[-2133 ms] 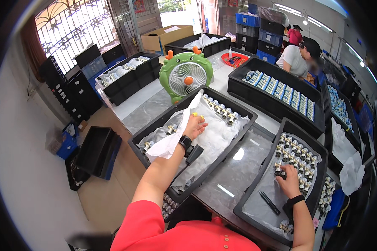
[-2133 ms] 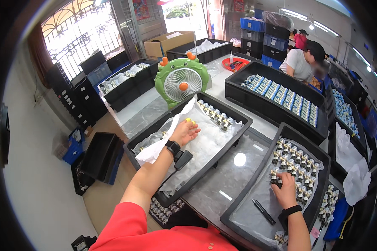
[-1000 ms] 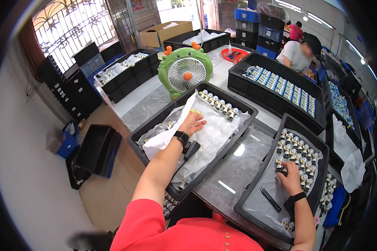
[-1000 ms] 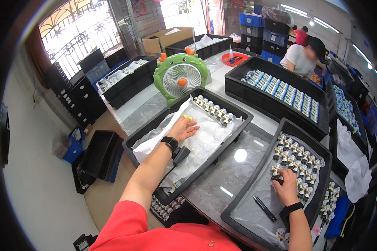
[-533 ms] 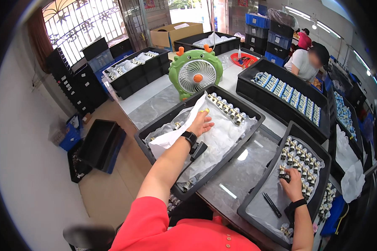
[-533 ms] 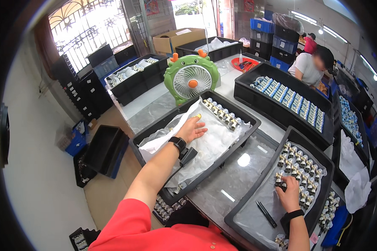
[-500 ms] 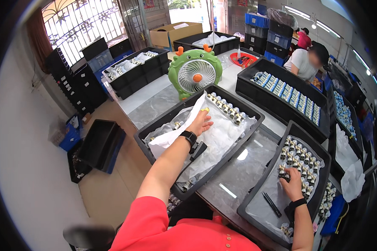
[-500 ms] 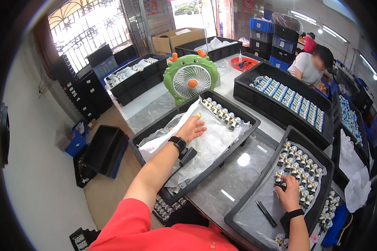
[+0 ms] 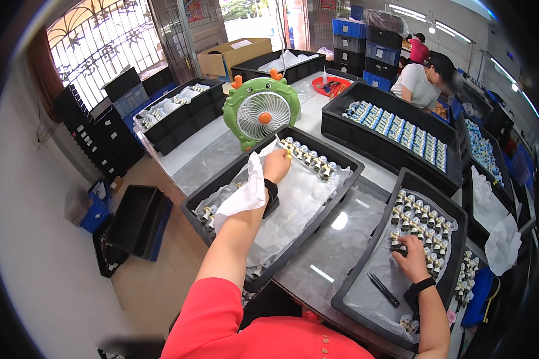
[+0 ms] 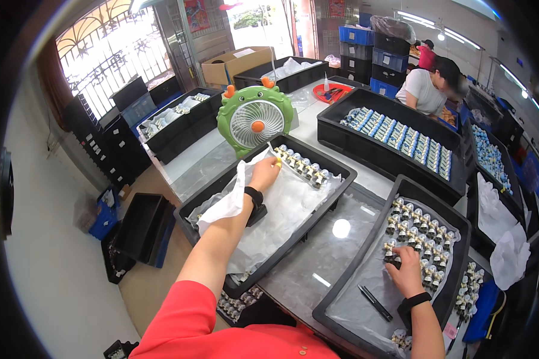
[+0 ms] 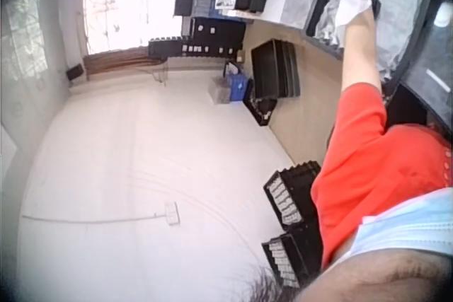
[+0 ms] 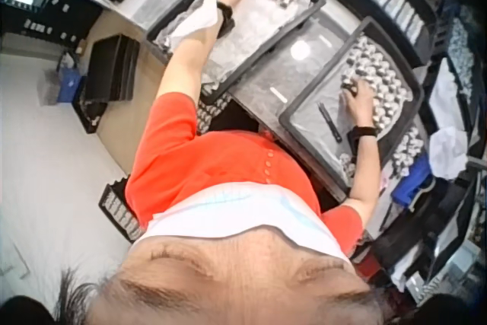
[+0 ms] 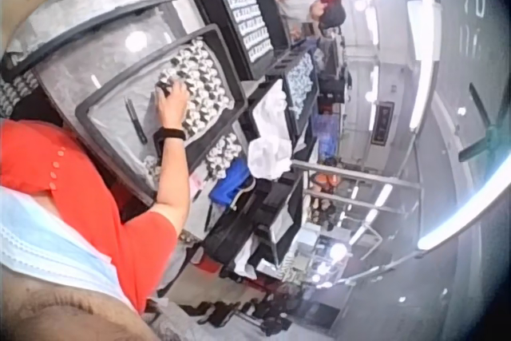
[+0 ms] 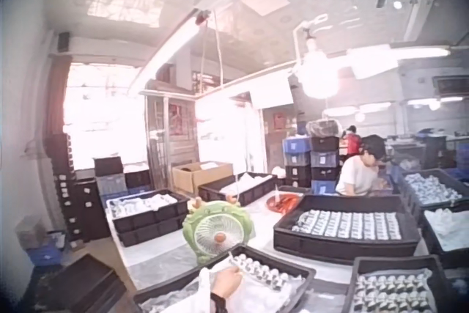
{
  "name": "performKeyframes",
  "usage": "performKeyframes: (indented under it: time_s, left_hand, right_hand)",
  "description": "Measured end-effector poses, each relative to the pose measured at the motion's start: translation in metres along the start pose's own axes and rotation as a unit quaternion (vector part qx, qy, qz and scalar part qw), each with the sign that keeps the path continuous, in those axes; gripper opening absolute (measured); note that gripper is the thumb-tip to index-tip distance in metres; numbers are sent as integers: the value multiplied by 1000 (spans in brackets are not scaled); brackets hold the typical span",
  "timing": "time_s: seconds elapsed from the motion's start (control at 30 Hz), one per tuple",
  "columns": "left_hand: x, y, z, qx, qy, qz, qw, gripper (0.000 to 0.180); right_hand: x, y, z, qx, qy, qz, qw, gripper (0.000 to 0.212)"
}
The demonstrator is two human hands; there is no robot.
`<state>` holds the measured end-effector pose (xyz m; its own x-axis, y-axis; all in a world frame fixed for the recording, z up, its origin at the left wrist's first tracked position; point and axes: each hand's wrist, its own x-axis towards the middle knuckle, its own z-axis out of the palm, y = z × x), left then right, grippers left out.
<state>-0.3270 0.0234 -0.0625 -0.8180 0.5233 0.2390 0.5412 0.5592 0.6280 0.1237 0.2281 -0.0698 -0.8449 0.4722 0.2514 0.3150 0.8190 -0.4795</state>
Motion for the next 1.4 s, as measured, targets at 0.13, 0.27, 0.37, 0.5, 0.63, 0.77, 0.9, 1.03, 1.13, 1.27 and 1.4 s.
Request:
performKeyframes:
  time_s: [0.13,0.27,0.37,0.5,0.63,0.77,0.9,1.03,1.13,1.27,1.4]
  left_hand:
    - [-3,-4,12,155,-18,113,981,26]
    - [-10,16,6,219,-107,49,968,40]
    - [-6,21,0,220,-137,23,965,48]
    - [4,7,3,205,-166,11,965,52]
    - [7,1,5,200,-170,15,965,56]
    - [9,1,3,209,-189,39,959,57]
    - [3,6,-3,216,-220,31,951,62]
    - [0,0,-2,202,-216,31,955,62]
    - [-2,2,-5,188,-232,49,953,65]
    - [-3,1,-11,182,-237,44,953,66]
    - [4,0,-21,163,-245,57,954,63]
  right_hand:
    - [2,-1,0,5,-4,2,1000,37]
    - [-1,-5,-4,5,-3,12,1000,37]
    - [-1,-5,-5,7,-1,9,1000,36]
    - [0,-7,-4,11,-4,9,1000,36]
    - [1,-10,-4,13,0,7,1000,34]
    - [2,-18,-3,34,70,2,997,26]
    - [29,-54,-22,47,103,-62,992,18]
    - [92,-95,-32,26,2,-124,992,16]
    - [144,-117,-10,13,-27,-165,986,16]
    - [200,-142,42,-20,-128,-175,976,21]
    - [239,-171,82,-110,-162,-183,963,30]
